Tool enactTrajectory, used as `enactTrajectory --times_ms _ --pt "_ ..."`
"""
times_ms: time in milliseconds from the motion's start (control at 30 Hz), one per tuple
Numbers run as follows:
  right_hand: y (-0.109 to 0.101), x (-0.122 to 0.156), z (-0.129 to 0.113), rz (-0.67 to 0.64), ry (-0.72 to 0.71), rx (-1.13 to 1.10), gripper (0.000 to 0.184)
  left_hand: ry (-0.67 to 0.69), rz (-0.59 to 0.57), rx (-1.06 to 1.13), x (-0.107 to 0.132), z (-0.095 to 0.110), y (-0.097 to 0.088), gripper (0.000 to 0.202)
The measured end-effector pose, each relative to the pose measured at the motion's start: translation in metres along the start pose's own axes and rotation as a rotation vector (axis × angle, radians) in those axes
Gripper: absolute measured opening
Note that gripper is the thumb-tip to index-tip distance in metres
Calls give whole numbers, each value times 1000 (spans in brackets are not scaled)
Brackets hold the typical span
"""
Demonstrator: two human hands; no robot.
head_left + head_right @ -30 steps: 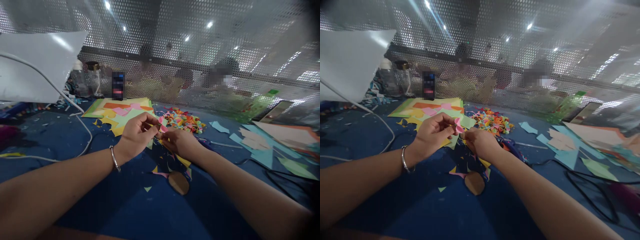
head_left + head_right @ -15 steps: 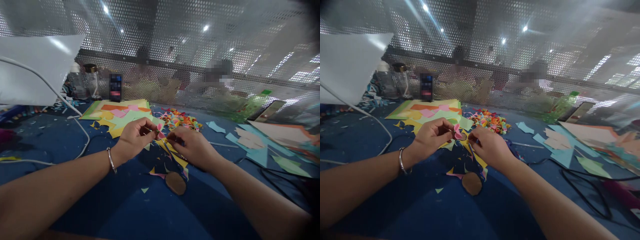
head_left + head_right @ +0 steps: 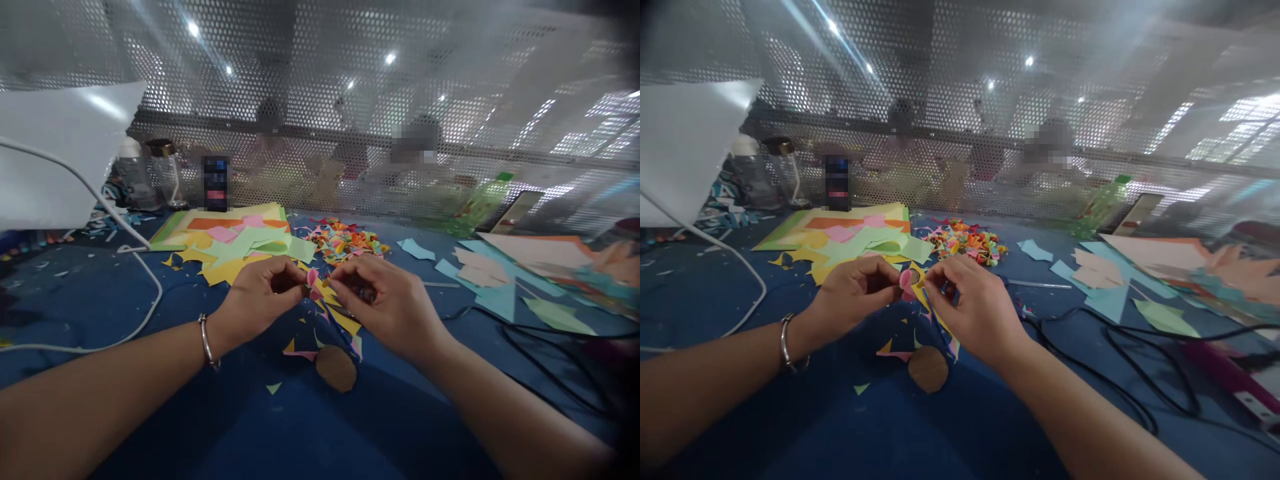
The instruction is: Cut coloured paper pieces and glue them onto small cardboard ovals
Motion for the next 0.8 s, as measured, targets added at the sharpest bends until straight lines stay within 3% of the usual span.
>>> enactTrajectory --times_ms 267,567,800 --pt "3 3 -3 -6 -10 -25 7 91 1 -124 4 9 4 4" --pt "1 3 -9 10 -38 -27 8 93 18 -160 3 9 4 4" --pt "8 5 3 -65 92 -125 8 100 14 -139 2 12 7 8"
Point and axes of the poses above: each hand's wrist, its own x-axis away from the middle knuckle, its own y-axis out of the palm, z = x × y, the point moved 10 cm from there along -x, towards the middle knuckle, and after that the axes turned 5 degrees about z, right-handed, at the moved point
